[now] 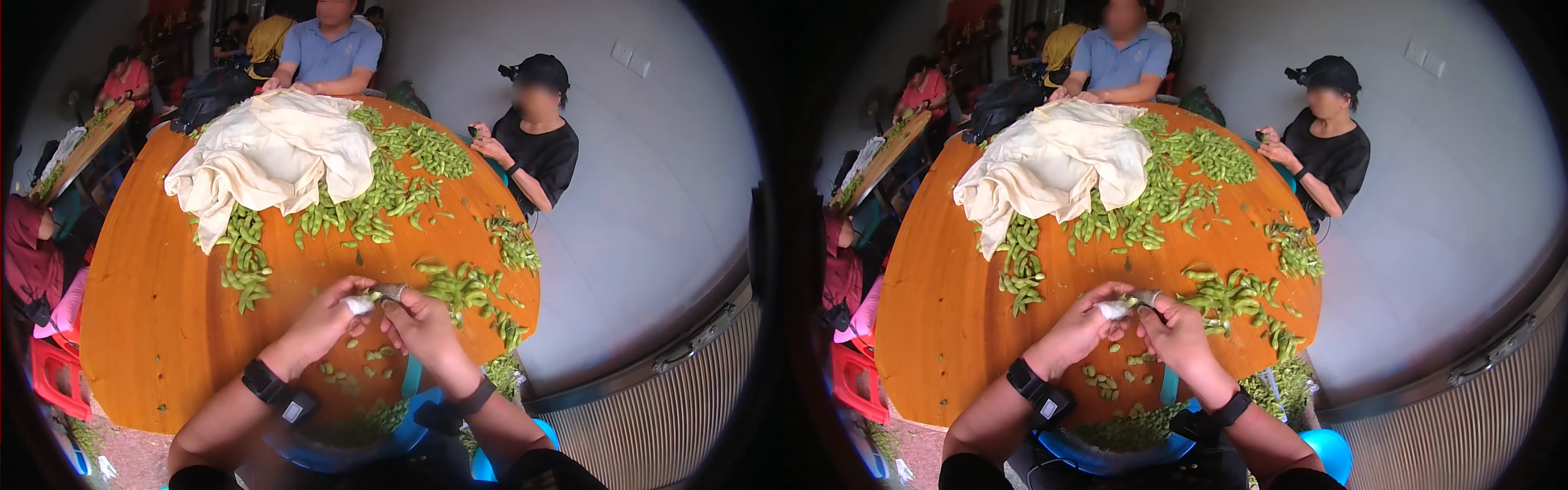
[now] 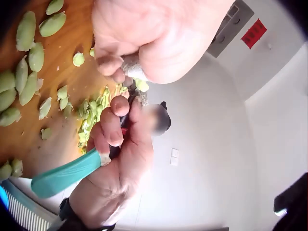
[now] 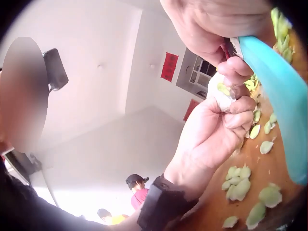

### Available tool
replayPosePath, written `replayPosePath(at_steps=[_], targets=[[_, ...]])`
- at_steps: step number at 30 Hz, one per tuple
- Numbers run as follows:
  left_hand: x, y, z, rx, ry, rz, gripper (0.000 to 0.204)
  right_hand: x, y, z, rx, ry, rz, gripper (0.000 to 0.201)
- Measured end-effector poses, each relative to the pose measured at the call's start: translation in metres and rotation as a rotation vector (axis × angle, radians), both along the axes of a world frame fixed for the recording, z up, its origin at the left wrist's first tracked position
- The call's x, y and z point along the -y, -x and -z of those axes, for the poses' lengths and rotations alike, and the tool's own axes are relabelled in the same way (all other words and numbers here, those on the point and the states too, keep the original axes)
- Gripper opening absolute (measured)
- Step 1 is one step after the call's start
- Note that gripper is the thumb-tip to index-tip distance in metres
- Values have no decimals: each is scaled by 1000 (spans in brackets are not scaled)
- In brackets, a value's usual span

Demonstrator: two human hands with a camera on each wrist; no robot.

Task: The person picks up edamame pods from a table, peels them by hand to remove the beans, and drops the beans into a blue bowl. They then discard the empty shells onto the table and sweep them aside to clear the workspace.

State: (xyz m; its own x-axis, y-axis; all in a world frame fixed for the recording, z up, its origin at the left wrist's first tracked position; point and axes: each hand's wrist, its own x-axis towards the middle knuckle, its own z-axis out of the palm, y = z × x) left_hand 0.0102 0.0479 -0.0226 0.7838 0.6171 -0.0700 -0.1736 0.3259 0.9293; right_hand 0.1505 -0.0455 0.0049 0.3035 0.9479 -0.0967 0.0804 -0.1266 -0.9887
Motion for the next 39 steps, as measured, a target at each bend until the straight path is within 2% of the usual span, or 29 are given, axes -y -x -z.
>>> replayPosePath(at_steps=[2,5,6,7,8,11,12,14,18,20,23,32,35,39], targets=[[0,-1,0,-29,-31,-36,23,2,2,-1,24,-7,-19,13],[1,-3,16,-116,-460,-102,23,5,4,1,-7,4,-38,13],[0,-4,22,-114,-458,-106,23,5,4,2,-57,20,-36,12],[-3,-7,32,-58,-612,-154,24,5,4,2,-55,24,-39,12],[-3,-8,33,-2,-766,-201,25,6,3,1,-160,16,-38,12],[-3,-4,25,-14,-783,-166,27,6,-2,-5,-340,53,-32,11],[-2,-1,18,-15,-782,-167,27,7,-4,-7,-411,92,-22,11],[1,3,7,-65,-346,9,24,8,-7,-6,-409,88,-12,11],[-3,-1,14,-85,-233,2,17,11,-4,-8,-332,41,24,12],[-5,0,15,-35,-95,72,10,12,-3,-8,-300,28,23,13],[-6,3,18,-97,-132,120,8,14,-1,-5,-293,29,-4,15],[0,4,12,-266,-235,60,8,15,4,5,-320,46,3,15],[-3,2,19,-228,-145,84,8,14,2,6,-342,53,24,15],[-3,3,11,-244,-144,99,8,14,-5,9,-402,58,19,14]])
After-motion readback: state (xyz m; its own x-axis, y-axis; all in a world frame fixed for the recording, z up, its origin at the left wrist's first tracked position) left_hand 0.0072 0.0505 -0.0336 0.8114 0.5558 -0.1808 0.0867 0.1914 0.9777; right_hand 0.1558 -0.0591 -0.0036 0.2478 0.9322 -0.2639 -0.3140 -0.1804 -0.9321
